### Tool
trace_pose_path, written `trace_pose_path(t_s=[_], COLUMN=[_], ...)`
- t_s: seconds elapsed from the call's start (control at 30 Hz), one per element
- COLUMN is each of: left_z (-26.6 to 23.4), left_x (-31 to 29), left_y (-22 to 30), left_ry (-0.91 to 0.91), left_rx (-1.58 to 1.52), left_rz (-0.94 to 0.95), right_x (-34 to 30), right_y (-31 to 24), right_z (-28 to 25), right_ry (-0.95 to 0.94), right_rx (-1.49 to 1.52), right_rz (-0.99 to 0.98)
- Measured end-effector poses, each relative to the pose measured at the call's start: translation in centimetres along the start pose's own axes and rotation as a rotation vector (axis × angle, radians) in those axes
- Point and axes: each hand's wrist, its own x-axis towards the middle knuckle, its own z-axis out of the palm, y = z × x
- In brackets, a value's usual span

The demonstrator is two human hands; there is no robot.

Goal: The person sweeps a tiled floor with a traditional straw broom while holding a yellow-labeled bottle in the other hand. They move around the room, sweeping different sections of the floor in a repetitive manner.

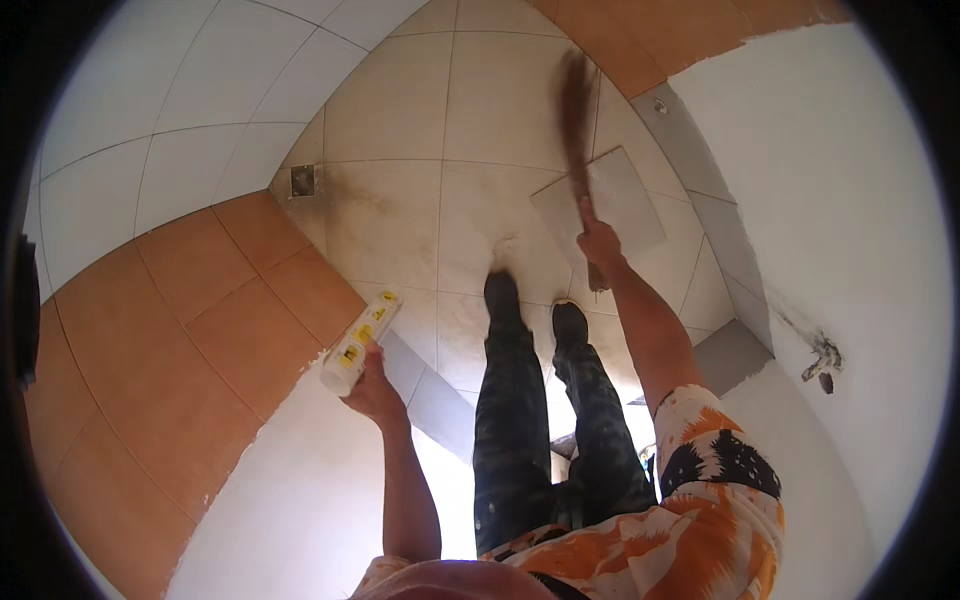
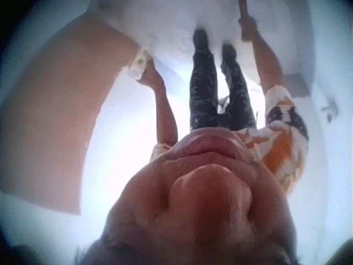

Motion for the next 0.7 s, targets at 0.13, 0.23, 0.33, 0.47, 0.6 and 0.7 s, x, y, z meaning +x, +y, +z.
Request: trace_pose_path(t_s=[0.13, 0.23, 0.33, 0.47, 0.6, 0.7], left_z=[-1.6, -2.5, -2.9, -5.1, -7.6, -8.4], left_x=[-4.2, -6.0, -8.8, -13.4, -15.6, -15.3], left_y=[-4.4, -9.4, -15.3, -21.4, -25.5, -27.1], left_ry=[-0.049, -0.022, 0.053, 0.111, 0.142, 0.151], left_rx=[-0.035, 0.087, 0.034, 0.011, 0.101, 0.075], left_rz=[0.120, 0.234, 0.173, 0.119, 0.011, 0.029], right_x=[-1.7, -3.2, -3.5, -4.8, -9.2, -13.2], right_y=[0.4, 1.2, 1.6, -1.8, -7.8, -9.2], right_z=[2.6, 5.5, 11.0, 23.6, 33.0, 32.7], right_ry=[-0.026, 0.113, 0.070, -0.143, -0.233, -0.113], right_rx=[-0.020, 0.063, 0.132, -0.050, -0.020, 0.070], right_rz=[-0.239, -0.175, 0.032, -0.051, -0.342, -0.398])
